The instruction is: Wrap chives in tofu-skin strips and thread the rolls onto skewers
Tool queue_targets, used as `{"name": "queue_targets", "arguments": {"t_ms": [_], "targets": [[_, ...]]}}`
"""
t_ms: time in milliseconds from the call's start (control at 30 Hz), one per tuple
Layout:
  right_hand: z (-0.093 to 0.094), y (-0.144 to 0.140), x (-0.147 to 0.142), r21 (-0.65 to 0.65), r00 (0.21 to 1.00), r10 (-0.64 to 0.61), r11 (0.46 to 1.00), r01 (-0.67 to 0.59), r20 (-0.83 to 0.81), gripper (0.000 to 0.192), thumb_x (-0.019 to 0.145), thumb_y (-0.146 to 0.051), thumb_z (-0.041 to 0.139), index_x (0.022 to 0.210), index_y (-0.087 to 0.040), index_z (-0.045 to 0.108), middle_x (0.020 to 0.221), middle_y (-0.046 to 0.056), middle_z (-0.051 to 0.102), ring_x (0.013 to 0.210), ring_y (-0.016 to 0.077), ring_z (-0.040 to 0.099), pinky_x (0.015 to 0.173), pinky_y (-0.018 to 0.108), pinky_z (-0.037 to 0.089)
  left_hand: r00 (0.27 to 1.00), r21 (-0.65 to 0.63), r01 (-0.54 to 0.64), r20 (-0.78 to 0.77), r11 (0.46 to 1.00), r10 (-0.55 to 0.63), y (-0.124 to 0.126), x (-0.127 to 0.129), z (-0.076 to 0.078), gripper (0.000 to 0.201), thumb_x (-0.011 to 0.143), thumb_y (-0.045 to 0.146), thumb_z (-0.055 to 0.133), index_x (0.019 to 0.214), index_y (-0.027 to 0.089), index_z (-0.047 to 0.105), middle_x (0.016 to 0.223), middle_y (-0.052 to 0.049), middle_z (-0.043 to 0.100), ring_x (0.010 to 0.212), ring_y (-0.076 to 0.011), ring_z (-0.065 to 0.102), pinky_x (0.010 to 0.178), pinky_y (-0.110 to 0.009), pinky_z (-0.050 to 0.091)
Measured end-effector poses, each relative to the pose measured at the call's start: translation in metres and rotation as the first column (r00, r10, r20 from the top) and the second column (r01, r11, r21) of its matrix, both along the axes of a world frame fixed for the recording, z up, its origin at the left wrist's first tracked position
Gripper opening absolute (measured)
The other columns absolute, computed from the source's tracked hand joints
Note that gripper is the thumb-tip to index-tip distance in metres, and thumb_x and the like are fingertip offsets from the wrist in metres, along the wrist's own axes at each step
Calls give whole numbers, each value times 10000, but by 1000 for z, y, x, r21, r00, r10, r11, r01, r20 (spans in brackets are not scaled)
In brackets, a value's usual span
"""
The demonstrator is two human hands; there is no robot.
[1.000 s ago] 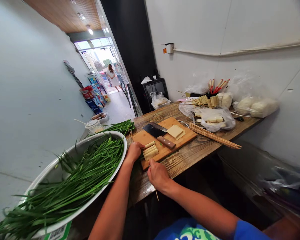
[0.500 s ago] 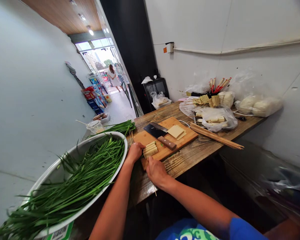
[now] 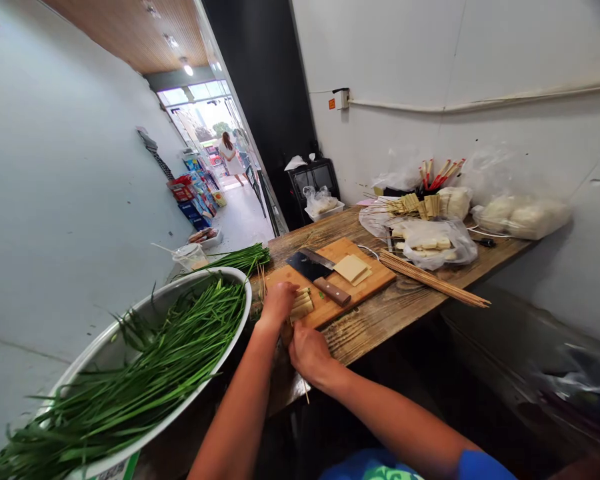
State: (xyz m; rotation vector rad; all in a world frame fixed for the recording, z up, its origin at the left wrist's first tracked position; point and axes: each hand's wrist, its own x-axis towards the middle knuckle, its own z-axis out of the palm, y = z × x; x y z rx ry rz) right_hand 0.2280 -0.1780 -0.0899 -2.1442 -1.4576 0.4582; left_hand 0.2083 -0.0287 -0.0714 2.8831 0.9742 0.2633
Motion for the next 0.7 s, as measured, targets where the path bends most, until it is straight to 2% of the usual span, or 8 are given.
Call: {"name": "queue_targets", "arguments": {"t_ms": [133,367,433,600,700], "targets": [[3,-2,3,-17,1000,30,999,-30,5,268,787,-123,452,1044,-90,521,834,154,678,755,261,663,605,314,484,996,-154,85,17,984,-83,8,16,-4,244,783,171,495,894,141,710,925,-97,699,859,-191,621,755,-261,449],[4,-1,4,-40,997,73,997,-73,23,379,744,-113,517,1116,-51,484,822,158,681,764,267,664,602,320,506,991,-157,116,-49,981,-125,10,25,1,217,734,156,508,773,82,708,708,-62,691,748,-185,605,695,-236,432],[5,0,4,-54,997,68,996,-66,22,403,730,-116,537,1122,-48,478,818,159,680,762,265,664,599,316,507,988,-168,124,-76,978,-138,8,26,4,224,730,151,498,753,77,708,699,-63,693,739,-183,599,698,-236,432],[5,2,3,-35,1000,29,999,-29,1,347,740,-115,529,1083,-74,496,816,149,679,757,255,665,613,311,506,992,-179,111,-34,978,-119,6,18,8,294,764,177,483,967,118,687,862,-75,709,791,-180,620,710,-232,438],[1,3,2,-3,1000,16,1000,-16,-4,326,758,-135,511,1080,-89,490,830,150,676,756,253,664,611,312,500,992,-185,125,3,975,-127,3,8,8,312,795,279,495,1017,146,670,932,-75,701,829,-190,631,735,-244,446]]}}
